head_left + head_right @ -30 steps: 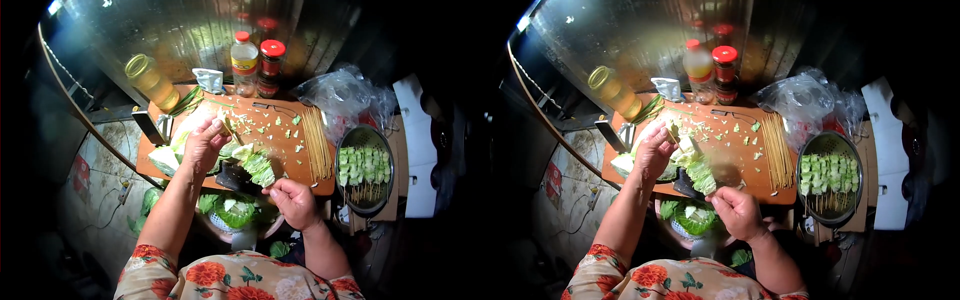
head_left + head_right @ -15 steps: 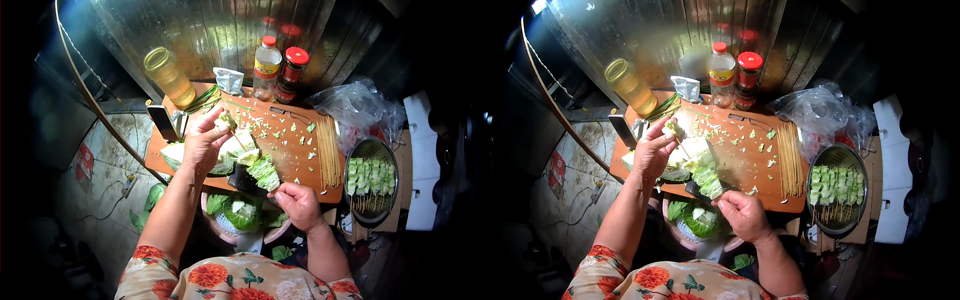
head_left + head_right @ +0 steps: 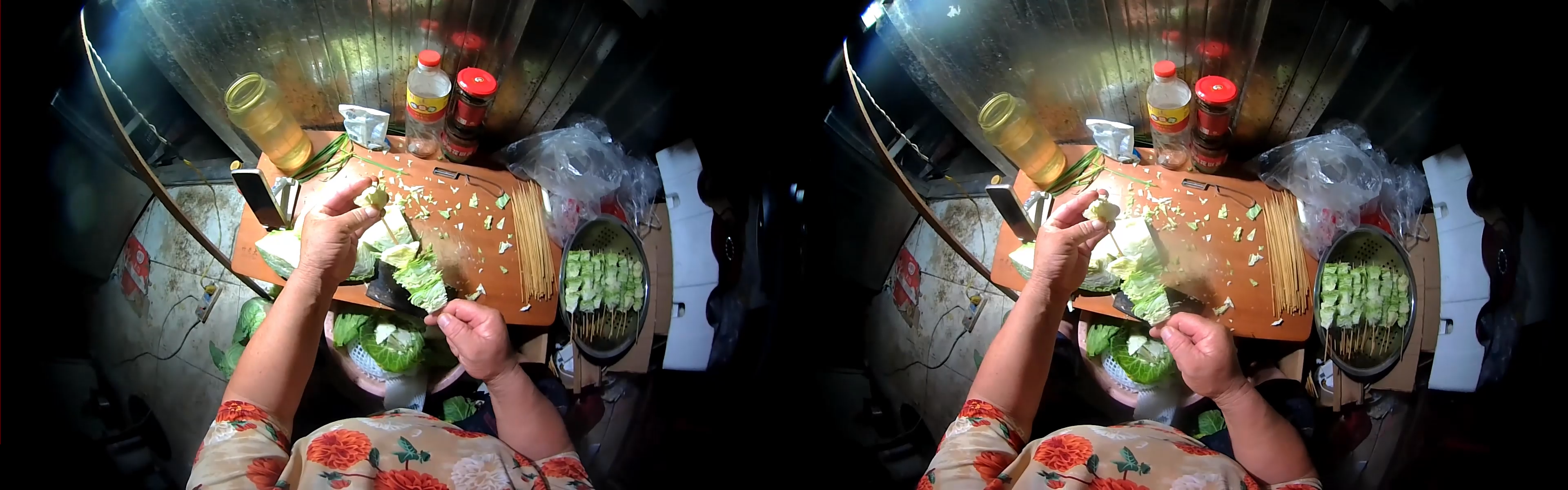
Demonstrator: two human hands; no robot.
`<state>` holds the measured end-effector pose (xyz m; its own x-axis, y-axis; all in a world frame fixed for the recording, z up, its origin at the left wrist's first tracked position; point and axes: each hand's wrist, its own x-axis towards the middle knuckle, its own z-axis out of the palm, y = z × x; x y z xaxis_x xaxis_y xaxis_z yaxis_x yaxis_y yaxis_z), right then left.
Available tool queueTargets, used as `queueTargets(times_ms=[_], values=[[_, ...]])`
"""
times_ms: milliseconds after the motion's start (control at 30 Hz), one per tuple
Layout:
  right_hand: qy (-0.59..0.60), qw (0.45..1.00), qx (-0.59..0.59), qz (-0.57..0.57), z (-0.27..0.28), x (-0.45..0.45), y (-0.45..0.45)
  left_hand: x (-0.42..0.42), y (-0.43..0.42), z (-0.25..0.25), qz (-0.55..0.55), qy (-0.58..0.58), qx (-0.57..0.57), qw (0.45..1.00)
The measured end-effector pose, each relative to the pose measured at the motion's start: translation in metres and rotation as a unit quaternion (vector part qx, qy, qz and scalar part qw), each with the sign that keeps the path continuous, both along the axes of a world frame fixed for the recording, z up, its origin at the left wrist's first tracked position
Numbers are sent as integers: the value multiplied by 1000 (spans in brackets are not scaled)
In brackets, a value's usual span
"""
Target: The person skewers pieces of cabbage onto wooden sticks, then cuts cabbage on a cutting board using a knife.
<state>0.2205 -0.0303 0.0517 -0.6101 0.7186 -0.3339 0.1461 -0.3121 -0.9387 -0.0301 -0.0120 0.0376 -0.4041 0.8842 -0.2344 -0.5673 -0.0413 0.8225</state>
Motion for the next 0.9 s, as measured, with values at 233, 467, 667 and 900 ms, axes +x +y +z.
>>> queueTargets(times_ms=[233, 467, 667, 900], values=[[11, 1000, 14, -24, -1, -3, -5, 9, 0, -4, -4, -12, -4, 1000], [-1, 1000, 26, -13, -2, -5, -3, 8, -1, -5, 29, -9, 9, 1000], [-13, 998, 69, -7, 0, -7, -5, 1, 1, -9, 87, -52, -11, 995], [-34, 996, 87, -8, 0, -8, -4, -4, 0, -22, 53, -84, 10, 995]])
